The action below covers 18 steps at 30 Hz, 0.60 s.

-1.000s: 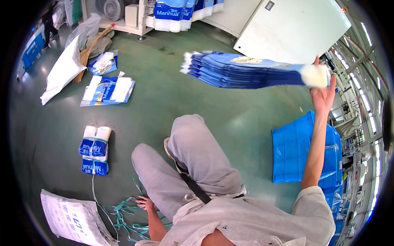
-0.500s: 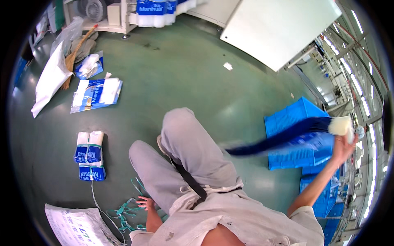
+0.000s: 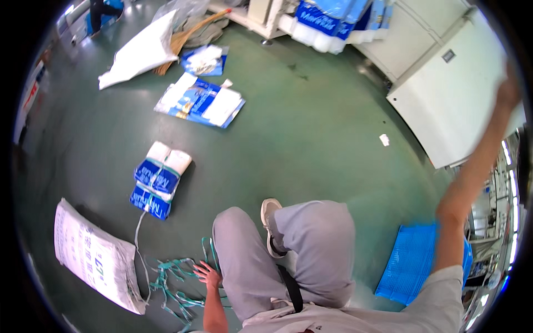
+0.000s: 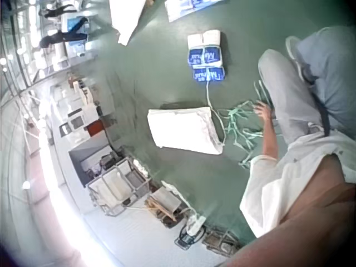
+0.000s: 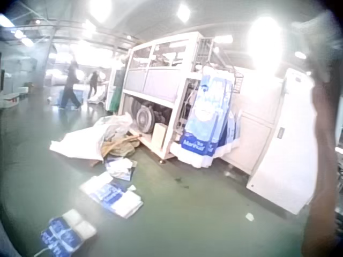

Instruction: The person removes a plastic tie from a bundle of plastic bags on the floor, unfolds several individual bags, and hangs them onto a metal rack.

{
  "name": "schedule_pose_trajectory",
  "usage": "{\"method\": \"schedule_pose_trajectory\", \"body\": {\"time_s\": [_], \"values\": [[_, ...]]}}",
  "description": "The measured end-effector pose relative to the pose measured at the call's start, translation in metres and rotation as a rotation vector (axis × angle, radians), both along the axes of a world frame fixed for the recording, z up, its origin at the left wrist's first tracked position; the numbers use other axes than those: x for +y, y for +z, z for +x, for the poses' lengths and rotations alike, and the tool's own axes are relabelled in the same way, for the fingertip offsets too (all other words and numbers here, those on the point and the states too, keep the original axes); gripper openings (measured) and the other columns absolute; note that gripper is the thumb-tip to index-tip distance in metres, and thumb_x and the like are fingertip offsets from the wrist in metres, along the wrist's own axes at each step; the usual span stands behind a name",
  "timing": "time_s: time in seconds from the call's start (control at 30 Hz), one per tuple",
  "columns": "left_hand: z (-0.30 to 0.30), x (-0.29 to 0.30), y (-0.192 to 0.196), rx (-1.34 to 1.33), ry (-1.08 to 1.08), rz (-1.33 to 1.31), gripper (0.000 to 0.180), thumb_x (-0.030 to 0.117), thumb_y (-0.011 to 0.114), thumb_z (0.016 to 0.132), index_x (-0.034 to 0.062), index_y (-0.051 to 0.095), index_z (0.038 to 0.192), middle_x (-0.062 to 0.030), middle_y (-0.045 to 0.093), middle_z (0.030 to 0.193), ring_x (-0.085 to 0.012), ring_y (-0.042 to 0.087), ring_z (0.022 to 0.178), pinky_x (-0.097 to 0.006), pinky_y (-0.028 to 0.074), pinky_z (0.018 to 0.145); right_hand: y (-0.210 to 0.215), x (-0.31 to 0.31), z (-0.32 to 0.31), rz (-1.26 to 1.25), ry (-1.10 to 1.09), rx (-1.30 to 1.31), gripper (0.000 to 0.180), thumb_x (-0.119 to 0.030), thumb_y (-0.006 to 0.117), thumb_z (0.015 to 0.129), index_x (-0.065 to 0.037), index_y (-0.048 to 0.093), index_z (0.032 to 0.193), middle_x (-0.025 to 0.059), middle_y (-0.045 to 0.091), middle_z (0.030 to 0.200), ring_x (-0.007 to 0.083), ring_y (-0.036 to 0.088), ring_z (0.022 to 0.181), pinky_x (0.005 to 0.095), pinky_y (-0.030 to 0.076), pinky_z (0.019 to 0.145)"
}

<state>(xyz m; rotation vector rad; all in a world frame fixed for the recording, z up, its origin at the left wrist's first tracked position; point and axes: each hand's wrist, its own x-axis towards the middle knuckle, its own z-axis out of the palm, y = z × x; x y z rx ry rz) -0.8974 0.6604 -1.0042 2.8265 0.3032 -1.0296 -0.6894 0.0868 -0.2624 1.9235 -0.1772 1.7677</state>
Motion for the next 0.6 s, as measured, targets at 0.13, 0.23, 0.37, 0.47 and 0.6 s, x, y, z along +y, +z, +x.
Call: {"method": "schedule_pose_trajectory", "body": {"time_s": [0.13, 0.23, 0.37, 0.47, 0.6], "values": [[0.008, -0.04, 0.033, 0.003, -0.057, -0.041, 0.088, 0.011, 0.052, 0.079, 0.0012, -0.002, 0.148, -0.0331, -0.007, 0.15, -0.0567, -0.003, 0.135, -0.071, 0.025, 0.099, -0.227, 0.013, 0.135, 0.205, -0.102, 0.744, 0.07, -0.036, 0.061, 0.084, 0.004, 0.036, 0.135, 0.0373, 0.032, 0.135, 0.0472, 0.047, 0.116, 0.0447, 0.047, 0.092], [0.003, -0.001, 0.028, -0.075, -0.037, 0.08, 0.101, 0.021, 0.065, 0.076, 0.0019, -0.002, 0.148, -0.0317, -0.008, 0.15, -0.0552, -0.002, 0.136, -0.069, 0.026, 0.101, -0.525, 0.028, 0.025, 0.552, 0.071, 1.535, 0.086, -0.041, 0.068, 0.077, 0.004, 0.029, 0.139, 0.0393, 0.019, 0.141, 0.054, 0.04, 0.12, 0.0476, 0.046, 0.094], [-0.006, 0.002, 0.038, -0.011, -0.017, 0.082, 0.114, 0.029, 0.075, 0.07, 0.0023, -0.004, 0.148, -0.0312, -0.012, 0.15, -0.0547, -0.005, 0.136, -0.069, 0.024, 0.102, -0.614, 0.079, -0.126, 1.099, -0.091, 2.139, 0.059, -0.043, 0.065, 0.079, -0.009, 0.044, 0.123, 0.0275, 0.046, 0.121, 0.0469, 0.051, 0.107, 0.0496, 0.045, 0.09], [-0.017, 0.009, 0.016, -0.087, -0.052, 0.165, 0.101, 0.023, 0.064, 0.077, 0.0018, -0.004, 0.148, -0.0315, -0.015, 0.149, -0.0553, -0.009, 0.136, -0.069, 0.022, 0.102, -0.589, 0.055, -0.138, 1.072, -0.011, 2.126, 0.049, -0.041, 0.063, 0.08, -0.008, 0.049, 0.113, 0.0255, 0.052, 0.111, 0.0436, 0.054, 0.102, 0.0486, 0.045, 0.087], [-0.014, 0.019, -0.005, -0.205, -0.051, 0.275, 0.111, 0.031, 0.07, 0.074, 0.0035, -0.009, 0.147, -0.0307, -0.019, 0.149, -0.0549, -0.012, 0.135, -0.069, 0.022, 0.103, -0.527, 0.029, -0.137, 1.532, 0.26, 1.88, 0.042, -0.037, 0.061, 0.085, -0.008, 0.052, 0.114, 0.0166, 0.058, 0.102, 0.0311, 0.057, 0.095, 0.0407, 0.047, 0.081]]}}
